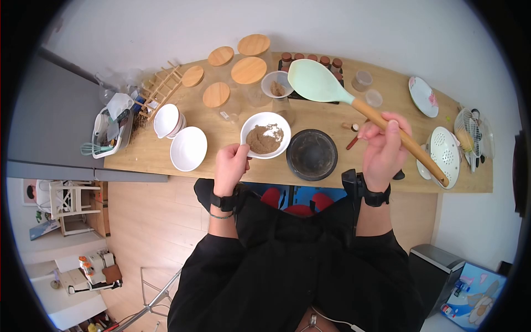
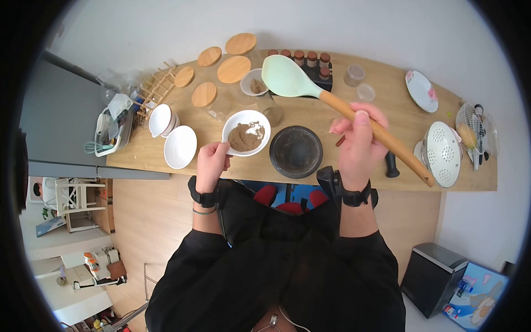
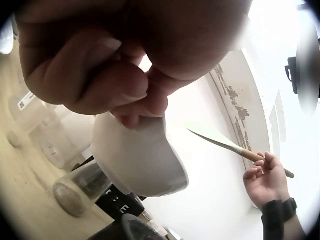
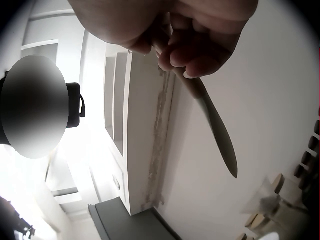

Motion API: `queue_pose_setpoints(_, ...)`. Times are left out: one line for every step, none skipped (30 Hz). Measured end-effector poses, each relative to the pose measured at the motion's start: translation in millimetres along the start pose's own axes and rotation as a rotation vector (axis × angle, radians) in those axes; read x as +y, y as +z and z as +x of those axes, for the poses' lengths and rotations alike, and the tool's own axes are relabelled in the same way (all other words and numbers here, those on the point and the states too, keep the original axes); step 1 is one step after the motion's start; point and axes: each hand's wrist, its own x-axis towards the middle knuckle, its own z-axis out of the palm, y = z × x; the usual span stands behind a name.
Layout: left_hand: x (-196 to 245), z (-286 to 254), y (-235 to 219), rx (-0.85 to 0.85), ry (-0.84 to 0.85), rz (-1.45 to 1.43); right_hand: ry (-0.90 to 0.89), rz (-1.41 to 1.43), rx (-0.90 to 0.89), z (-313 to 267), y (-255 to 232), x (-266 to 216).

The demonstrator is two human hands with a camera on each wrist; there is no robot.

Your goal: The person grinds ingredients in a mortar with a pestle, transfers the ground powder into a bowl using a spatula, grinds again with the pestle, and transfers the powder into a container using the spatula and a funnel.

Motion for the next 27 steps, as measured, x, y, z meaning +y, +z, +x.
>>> queue_pose_setpoints(-11,1,-2,-0.008,-0.036,-0.013,-0.009,0.042,-0.004,-3,-5,-1)
queue_pose_setpoints(-26,4,-5,-0.033,-0.067,-0.019,-0.006,0.040,0.003,-6,-8,-2)
queue_pose_setpoints(-42,8,-7,-0.038,-0.069,-0.014,0.014,0.056,0.018,-8,-12,-3)
queue_pose_setpoints(-56,11,-7,-0.036,-0.084,-0.013,0.032,0.073,0.033,-10,-16,-4)
queue_pose_setpoints(-66,14,-6,-0.033,-0.097,-0.012,0.029,0.073,0.039,-13,-19,-4)
queue_pose_setpoints(-75,16,-4,-0.036,-0.093,-0.008,0.068,0.091,0.082,-15,-23,-3)
queue_pose_setpoints(-82,17,-3,-0.035,-0.114,-0.004,0.109,0.109,0.124,-19,-26,-2)
queue_pose_setpoints(-88,18,-2,-0.032,-0.135,0.000,0.107,0.111,0.129,-22,-29,-1)
queue_pose_setpoints(-95,19,-1,-0.034,-0.133,0.005,0.153,0.152,0.147,-25,-33,0)
queue_pose_setpoints(-100,20,2,-0.044,-0.164,0.005,0.199,0.193,0.165,-29,-36,2)
queue_pose_setpoints(-105,21,4,-0.054,-0.196,0.006,0.198,0.194,0.171,-32,-38,4)
queue_pose_setpoints(-110,22,7,-0.071,-0.218,-0.025,0.233,0.196,0.177,-36,-41,7)
queue_pose_setpoints(-117,23,9,-0.077,-0.216,-0.019,0.267,0.198,0.184,-40,-44,9)
queue_pose_setpoints(-123,25,11,-0.090,-0.220,-0.057,0.264,0.200,0.193,-44,-48,11)
queue_pose_setpoints(-129,26,11,-0.103,-0.224,-0.095,0.291,0.217,0.193,-48,-53,13)
queue_pose_setpoints(-122,25,10,-0.108,-0.220,-0.085,0.318,0.235,0.195,-52,-57,15)
queue_pose_setpoints(-115,24,8,-0.062,-0.164,0.147,0.311,0.239,0.208,-56,-60,17)
queue_pose_setpoints(-106,24,6,-0.014,-0.103,0.378,0.327,0.229,0.247,-58,-64,19)
queue_pose_setpoints(-95,23,5,-0.022,-0.092,0.388,0.343,0.218,0.287,-60,-67,19)
queue_pose_setpoints(-81,22,2,0.109,0.074,0.453,0.334,0.222,0.300,-60,-70,20)
queue_pose_setpoints(-69,21,-1,0.242,0.242,0.512,0.374,0.179,0.298,-60,-72,21)
queue_pose_setpoints(-57,26,-4,0.248,0.296,0.478,0.416,0.137,0.297,-59,-73,21)
queue_pose_setpoints(-35,28,-3,0.241,0.308,0.487,0.409,0.144,0.310,-60,-71,19)
queue_pose_setpoints(-5,27,-1,0.231,0.322,0.419,0.425,0.068,0.199,-60,-67,17)
queue_pose_setpoints(21,28,2,0.217,0.337,0.352,0.440,-0.009,0.090,-60,-65,15)
queue_pose_setpoints(41,32,6,0.206,0.352,0.363,0.431,-0.002,0.109,-60,-65,17)
queue_pose_setpoints(58,36,11,0.177,0.461,0.397,0.422,-0.024,-0.062,-61,-66,21)
